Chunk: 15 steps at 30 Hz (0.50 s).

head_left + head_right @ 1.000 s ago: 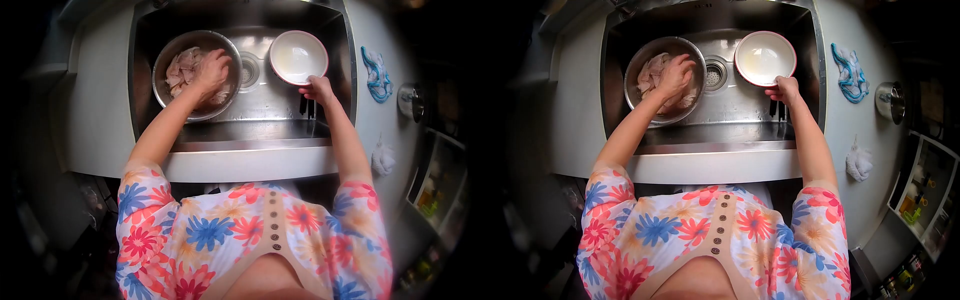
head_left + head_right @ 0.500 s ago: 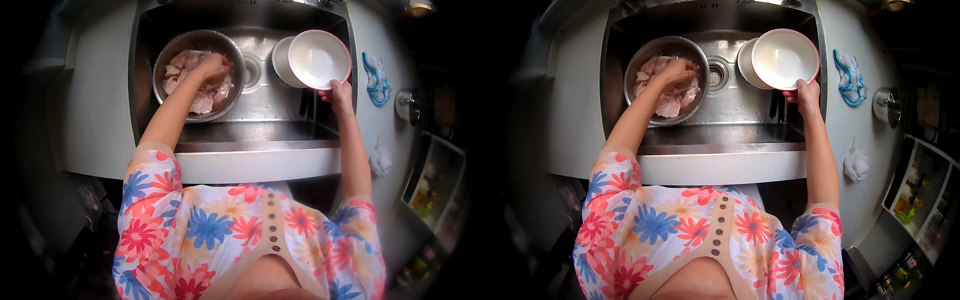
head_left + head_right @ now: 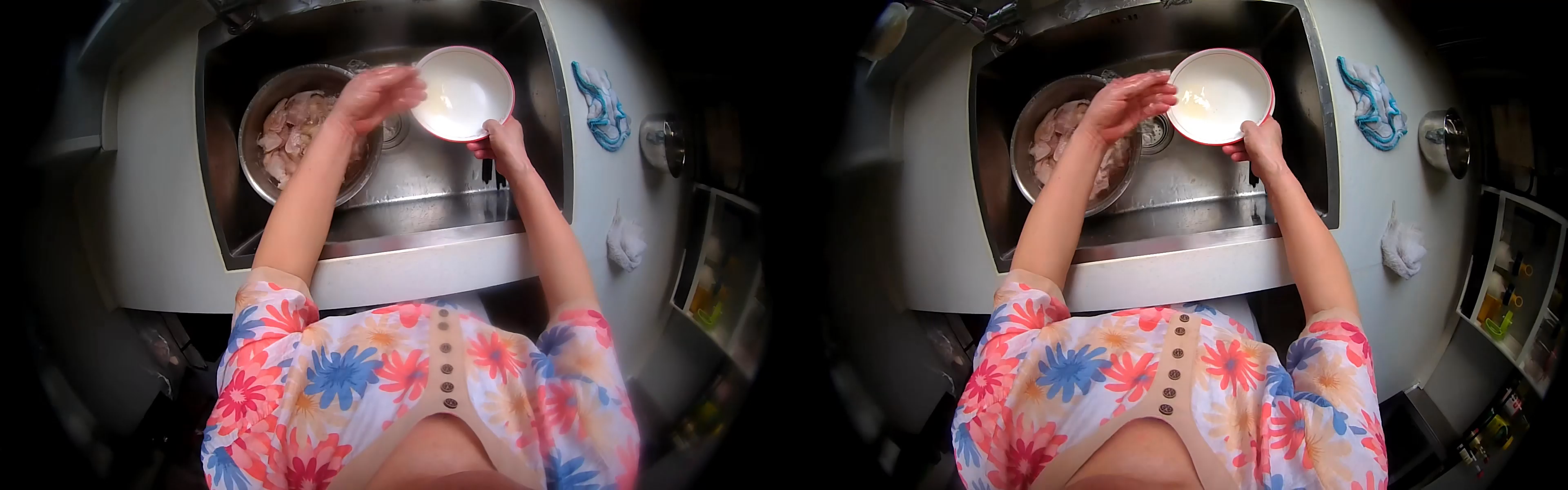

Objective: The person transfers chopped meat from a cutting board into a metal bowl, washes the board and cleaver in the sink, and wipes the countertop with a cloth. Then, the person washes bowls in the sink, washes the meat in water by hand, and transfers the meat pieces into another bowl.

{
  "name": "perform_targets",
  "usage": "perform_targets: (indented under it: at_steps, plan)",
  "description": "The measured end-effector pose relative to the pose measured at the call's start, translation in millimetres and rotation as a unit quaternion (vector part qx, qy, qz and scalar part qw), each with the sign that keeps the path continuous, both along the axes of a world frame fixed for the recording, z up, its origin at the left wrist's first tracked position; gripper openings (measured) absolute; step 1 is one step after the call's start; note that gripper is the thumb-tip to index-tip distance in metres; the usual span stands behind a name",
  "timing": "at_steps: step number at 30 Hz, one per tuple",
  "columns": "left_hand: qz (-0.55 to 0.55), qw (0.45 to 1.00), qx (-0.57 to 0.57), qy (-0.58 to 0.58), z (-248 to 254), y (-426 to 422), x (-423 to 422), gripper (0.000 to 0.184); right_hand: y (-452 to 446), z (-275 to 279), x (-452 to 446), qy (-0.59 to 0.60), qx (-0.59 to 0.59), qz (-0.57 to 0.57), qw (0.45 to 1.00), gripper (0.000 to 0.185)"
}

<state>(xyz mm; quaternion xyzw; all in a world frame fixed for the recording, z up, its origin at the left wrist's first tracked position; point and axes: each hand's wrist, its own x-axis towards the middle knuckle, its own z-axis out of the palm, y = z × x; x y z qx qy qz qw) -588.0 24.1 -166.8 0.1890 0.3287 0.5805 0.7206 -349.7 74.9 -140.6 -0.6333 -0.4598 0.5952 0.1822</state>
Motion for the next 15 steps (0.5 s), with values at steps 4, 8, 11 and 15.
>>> perform_targets:
  at_steps: [4,8,11,15]
  plan:
    - [0.123,0.976,0.0,0.178,2.6,13.5,26.1,0.024,-4.0,0.6,0.3,0.009,0.005,-0.007,1.0,0.038]
    - [0.217,0.719,-0.043,0.659,-88.8,-8.9,-66.5,0.025,-4.5,-1.4,5.3,0.006,0.011,-0.007,1.0,0.04]
    - [0.141,0.475,-0.002,0.868,-109.9,-38.0,-83.6,0.026,-5.9,0.3,3.2,0.005,0.019,-0.002,1.0,0.039]
    - [-0.177,0.548,-0.092,0.813,-77.1,-57.3,-91.0,0.025,-8.1,-3.2,-2.1,0.005,0.044,0.001,0.999,0.038]
